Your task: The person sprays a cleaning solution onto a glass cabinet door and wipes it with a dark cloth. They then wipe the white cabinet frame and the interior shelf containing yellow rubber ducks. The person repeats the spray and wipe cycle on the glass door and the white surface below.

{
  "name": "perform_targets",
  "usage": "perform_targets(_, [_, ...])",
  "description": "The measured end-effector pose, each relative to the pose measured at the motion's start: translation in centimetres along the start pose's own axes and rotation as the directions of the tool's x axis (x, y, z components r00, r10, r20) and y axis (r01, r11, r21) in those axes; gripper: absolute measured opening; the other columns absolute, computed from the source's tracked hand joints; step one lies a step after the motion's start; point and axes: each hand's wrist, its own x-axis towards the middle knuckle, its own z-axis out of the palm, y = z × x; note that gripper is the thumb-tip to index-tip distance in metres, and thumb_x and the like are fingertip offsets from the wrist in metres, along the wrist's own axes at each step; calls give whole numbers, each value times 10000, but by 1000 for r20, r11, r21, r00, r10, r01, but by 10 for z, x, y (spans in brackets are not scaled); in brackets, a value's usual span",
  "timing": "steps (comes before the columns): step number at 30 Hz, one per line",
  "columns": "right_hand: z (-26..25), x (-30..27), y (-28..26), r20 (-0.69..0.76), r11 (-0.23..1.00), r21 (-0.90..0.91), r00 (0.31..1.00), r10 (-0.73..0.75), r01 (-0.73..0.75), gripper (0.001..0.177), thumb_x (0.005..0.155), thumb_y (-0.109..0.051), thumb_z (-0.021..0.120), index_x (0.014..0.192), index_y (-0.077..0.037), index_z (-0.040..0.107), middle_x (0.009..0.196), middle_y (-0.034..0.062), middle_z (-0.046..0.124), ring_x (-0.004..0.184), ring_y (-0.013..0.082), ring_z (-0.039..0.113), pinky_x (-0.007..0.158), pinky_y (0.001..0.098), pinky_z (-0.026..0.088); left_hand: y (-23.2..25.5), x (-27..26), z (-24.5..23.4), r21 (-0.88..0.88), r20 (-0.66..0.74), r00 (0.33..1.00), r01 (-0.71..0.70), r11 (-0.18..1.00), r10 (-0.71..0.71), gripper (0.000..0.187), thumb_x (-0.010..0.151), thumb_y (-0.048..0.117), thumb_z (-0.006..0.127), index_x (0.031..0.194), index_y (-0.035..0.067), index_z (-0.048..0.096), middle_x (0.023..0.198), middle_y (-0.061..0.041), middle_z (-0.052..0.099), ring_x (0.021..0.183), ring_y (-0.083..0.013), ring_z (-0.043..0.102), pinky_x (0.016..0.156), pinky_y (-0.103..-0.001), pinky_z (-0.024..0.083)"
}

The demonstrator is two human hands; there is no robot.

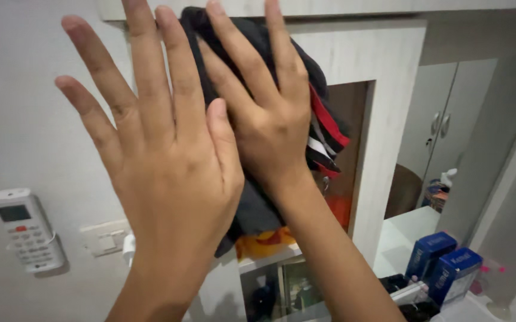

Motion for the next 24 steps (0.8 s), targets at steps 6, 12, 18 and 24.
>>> perform_targets(6, [-45, -13, 74, 85, 975, -203, 990, 110, -91, 480, 991, -185, 868, 1444, -51, 786, 1700, 78, 584, 1658, 482, 401, 1315, 564, 440, 23, 12, 28, -13, -5, 1000, -18, 1000, 18, 769, 1221, 325, 622, 1816, -15, 272, 1892, -185, 177, 1726, -560, 59, 1394, -699, -20])
perform_targets(12, [-61, -51, 146, 46, 955, -225, 976, 211, -195, 425, 1190, -96, 843, 1598, -39, 739, 1857, 99, 459, 1704, 474, 395, 1428, 532, 415, 27, 8, 57, -10, -37, 997, -64, 998, 63, 770, 1214, 299, 641, 1828, -11, 294, 1901, -176, 188, 1727, -548, 65, 1372, -699, -32])
perform_targets(18, [-80, -134, 100, 58, 906, -283, 937, 344, -315, 589, 971, -64, 865, 1538, -16, 712, 1787, 201, 488, 1664, 566, 432, 1370, 608, 442, 25, -43, 103, 18, -11, 999, -47, 999, 47, 737, 1197, 309, 577, 1833, -6, 381, 1913, -203, 234, 1721, -547, 59, 1368, -690, -27])
perform_targets(24, [-112, -209, 60, 129, 889, -269, 901, 414, -370, 603, 822, -66, 868, 1402, 1, 714, 1687, 258, 531, 1594, 613, 443, 1300, 650, 430, 14, -123, 150, 364, 1, 996, -80, 928, 86, 719, 1163, 416, 565, 1805, 97, 514, 1897, -132, 349, 1728, -476, 61, 1368, -606, -66])
